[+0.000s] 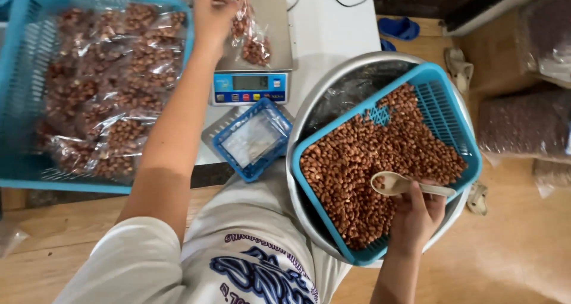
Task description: The person scoops peanuts from a blue basket into small plastic bags using a plastic spoon. Each bag is placed on a digital scale to measure the weight, then moved to a tray. The process is repeated continuously.
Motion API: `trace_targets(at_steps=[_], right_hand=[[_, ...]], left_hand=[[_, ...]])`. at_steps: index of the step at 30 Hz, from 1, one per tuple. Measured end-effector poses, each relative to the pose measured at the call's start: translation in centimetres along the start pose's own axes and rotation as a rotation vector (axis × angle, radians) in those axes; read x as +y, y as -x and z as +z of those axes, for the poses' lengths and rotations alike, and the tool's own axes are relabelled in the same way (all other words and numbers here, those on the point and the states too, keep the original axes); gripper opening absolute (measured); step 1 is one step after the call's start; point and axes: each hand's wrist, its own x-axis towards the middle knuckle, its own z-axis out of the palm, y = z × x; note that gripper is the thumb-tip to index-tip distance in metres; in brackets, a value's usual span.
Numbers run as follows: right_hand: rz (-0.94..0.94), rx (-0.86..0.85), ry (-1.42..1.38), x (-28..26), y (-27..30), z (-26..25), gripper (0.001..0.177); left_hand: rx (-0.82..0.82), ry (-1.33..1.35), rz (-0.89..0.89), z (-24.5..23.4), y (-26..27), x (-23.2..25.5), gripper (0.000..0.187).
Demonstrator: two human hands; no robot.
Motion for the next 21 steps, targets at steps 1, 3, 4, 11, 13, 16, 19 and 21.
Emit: trace_targets(at_steps=[1,3,4,11,13,16,19,21], right_hand=[[0.025,0.022,0.021,-0.1,0.1,-0.1,0.016],[0.054,0.04,-0.019,0.2,0.2,-0.1,0.018],[0.08,0.062,-0.059,0.3,0.4,-0.2,0.021],[0.078,0.085,-0.041,2.7,1.0,-2.5,0.019],[0.112,0.076,-0.036,3.3,1.3,-3.2,0.021],[-0.11,0.095,0.035,4.4,0.2,-7.0,0.036],[-0.58,0.252,0.684,0.3,0.2,-5.9,0.012],[-0.567,0.137,0.82,2.6,-1.1,-7.0,0.018]], left_hand=[[0.049,-0.034,0.034,-0.7,-1.0,-0.4,0.018],[0.014,0.042,0.116,-4.6,-0.2,3.6,0.026],[-0.025,0.122,0.196,-6.3,0.1,5.6,0.035],[0.012,-0.783,0.794,-15.7,9.7,9.4,0.019],[-0.284,-0.888,0.481,-17.1,11.5,4.2,0.013],[-0.273,-1.047,0.606,-16.9,12.2,8.2,0.034],[-0.373,-0.783,0.616,-13.2,13.4,10.6,0.028],[-0.503,-0.719,0.401,-9.4,16.9,10.2,0.019]])
